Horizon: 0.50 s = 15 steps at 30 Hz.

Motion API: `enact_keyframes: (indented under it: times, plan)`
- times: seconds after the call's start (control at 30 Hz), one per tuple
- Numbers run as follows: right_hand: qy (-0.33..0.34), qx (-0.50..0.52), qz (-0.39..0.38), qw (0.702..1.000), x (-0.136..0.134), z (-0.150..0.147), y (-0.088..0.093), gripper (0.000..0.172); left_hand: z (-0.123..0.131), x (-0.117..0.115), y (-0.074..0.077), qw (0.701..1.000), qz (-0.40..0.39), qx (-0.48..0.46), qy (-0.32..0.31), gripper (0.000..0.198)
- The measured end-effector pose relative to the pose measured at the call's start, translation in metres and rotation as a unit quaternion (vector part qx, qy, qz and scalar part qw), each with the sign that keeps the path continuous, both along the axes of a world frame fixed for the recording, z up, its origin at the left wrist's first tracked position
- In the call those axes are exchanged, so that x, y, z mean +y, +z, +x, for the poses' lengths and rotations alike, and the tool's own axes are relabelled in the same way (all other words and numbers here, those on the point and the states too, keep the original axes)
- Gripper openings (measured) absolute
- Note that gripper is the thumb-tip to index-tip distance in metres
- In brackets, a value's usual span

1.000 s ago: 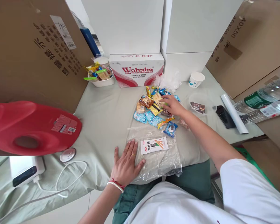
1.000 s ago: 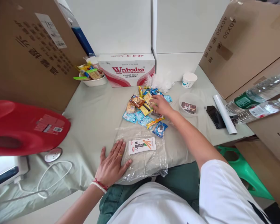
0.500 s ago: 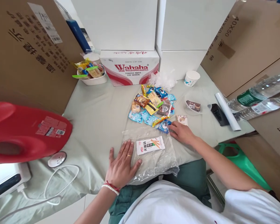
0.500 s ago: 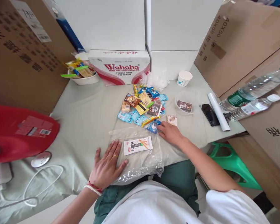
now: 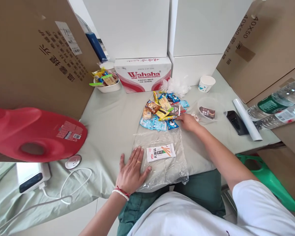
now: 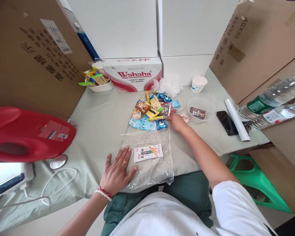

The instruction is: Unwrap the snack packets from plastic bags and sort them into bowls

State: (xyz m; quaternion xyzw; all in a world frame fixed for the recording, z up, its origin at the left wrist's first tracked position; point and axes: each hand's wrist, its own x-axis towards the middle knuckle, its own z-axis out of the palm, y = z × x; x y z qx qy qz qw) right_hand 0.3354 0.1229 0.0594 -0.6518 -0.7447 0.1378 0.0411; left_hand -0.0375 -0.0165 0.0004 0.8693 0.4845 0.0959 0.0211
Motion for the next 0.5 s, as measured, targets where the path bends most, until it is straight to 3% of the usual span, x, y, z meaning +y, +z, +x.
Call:
enact_keyframes:
  times: [0.1,0.17,0.27,0.37,0.43,0.5]
  plan:
    - [-0.043,-0.049,0.043,0.997,-0.008,-0.010,0.017,0.042,0.000,0.000,0.000,1.000,-0.002,-0.004,0.001,0.083]
    - [-0.020,-0.058,0.070,0.996,-0.009,-0.030,0.027,0.041,0.000,0.001,0.000,1.000,0.002,-0.007,0.000,0.084]
    - [0.108,-0.045,0.049,0.992,-0.001,-0.073,0.032,0.032,-0.001,0.001,0.001,1.000,0.008,-0.005,-0.005,0.084]
    - [0.265,-0.051,0.021,0.963,0.012,-0.106,0.022,0.031,-0.001,0.000,0.001,1.000,0.010,0.001,-0.007,0.084]
    - [0.296,-0.061,0.026,0.953,0.021,-0.112,0.014,0.033,-0.001,0.000,0.002,1.000,0.009,0.000,-0.005,0.082]
    - [0.279,-0.066,0.036,0.957,0.030,-0.105,0.010,0.034,0.000,0.000,0.002,1.000,0.006,-0.006,-0.003,0.081]
